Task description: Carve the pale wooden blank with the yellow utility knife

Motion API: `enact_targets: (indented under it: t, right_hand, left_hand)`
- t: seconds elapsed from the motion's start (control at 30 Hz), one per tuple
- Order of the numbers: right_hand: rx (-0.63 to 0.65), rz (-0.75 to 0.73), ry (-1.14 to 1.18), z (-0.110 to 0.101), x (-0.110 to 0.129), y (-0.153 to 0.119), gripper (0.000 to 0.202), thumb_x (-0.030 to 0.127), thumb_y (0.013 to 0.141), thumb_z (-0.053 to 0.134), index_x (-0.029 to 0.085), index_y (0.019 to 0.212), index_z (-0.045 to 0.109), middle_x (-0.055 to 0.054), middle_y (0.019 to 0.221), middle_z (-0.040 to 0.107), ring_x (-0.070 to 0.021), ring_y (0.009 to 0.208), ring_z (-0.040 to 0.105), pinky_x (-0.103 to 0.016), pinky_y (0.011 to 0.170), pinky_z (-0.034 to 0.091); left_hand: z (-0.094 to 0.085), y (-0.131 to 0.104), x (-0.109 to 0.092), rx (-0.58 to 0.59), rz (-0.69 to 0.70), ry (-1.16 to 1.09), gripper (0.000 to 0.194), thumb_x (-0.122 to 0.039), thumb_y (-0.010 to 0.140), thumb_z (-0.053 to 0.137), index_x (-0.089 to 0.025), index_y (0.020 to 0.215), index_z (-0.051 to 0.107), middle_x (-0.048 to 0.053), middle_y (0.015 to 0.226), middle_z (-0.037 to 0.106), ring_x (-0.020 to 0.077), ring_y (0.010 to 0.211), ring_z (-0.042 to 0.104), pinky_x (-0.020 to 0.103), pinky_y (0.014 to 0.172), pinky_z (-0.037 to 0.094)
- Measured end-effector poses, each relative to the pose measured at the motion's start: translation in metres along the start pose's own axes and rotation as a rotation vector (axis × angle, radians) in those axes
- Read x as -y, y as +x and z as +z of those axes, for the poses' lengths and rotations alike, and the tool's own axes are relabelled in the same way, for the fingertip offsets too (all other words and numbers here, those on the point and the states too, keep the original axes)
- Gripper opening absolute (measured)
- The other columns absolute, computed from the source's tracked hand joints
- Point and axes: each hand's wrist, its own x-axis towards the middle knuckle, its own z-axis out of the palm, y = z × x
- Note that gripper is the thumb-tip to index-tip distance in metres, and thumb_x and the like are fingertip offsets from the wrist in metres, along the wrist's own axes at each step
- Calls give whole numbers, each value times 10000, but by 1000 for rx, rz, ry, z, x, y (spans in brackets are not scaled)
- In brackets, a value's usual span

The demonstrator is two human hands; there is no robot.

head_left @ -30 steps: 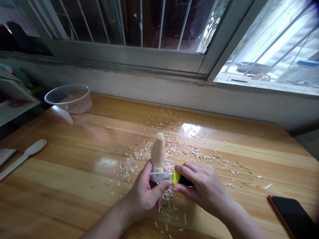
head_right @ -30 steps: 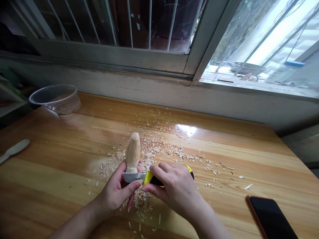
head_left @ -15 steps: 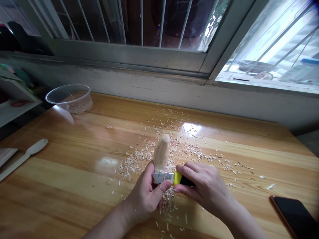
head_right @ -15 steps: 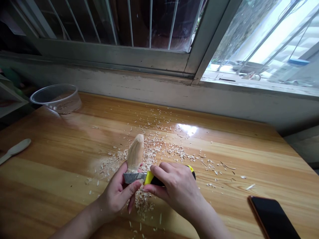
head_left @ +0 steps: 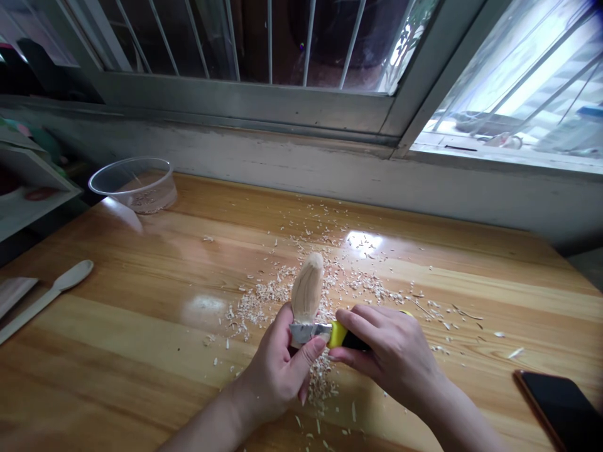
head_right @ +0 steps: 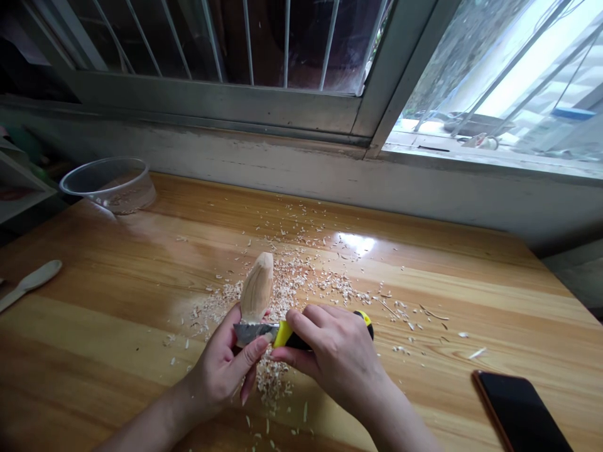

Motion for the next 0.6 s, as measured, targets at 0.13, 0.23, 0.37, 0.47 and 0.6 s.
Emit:
enact_targets:
  t: [0.13, 0.23, 0.37, 0.47, 0.6]
  right_hand:
    - [-19, -5, -54, 0, 1, 0, 296, 454, 907, 448, 214, 810, 591, -19, 637, 600, -143, 552, 502, -269, 530, 310]
    - [-43, -28, -106, -1, 2, 0, 290, 449, 908, 452, 208, 820, 589, -20, 640, 608, -142, 556, 511, -268, 528, 314]
    - [-46, -27, -118, 0, 1, 0, 291, 451, 910, 448, 210, 825, 586, -21, 653, 619, -140, 560, 521, -264, 533, 325]
    - [-22, -9, -76, 1, -1, 0, 320, 469, 913, 433, 208, 812, 587, -23, 653, 610, -138, 555, 512, -261, 524, 324]
    - [21, 9, 51, 3, -2, 0, 452, 563, 911, 360, 193, 787, 589, -28, 633, 577, -133, 532, 491, -254, 500, 324]
  left_hand:
    - [0, 1, 0, -13, -3, -19, 346, -461, 848, 542, -238, 1072, 400, -74, 650, 525, 7, 304, 396, 100, 281, 317]
    - [1, 2, 0, -29, -8, -26, 331, -445, 848, 553, -239, 1062, 408, -74, 676, 536, -2, 299, 407, 93, 276, 329]
    - [2, 2, -3, -22, -10, -59, 338, -441, 842, 566, -239, 1061, 406, -67, 733, 547, -11, 301, 424, 88, 276, 346]
    - [3, 3, -6, -5, -1, -72, 364, -438, 841, 570, -246, 1090, 387, -72, 723, 542, -10, 296, 421, 89, 274, 346]
    - [2, 4, -7, 0, 23, -65, 337, -442, 827, 587, -227, 998, 393, -82, 677, 516, -5, 303, 411, 96, 284, 338]
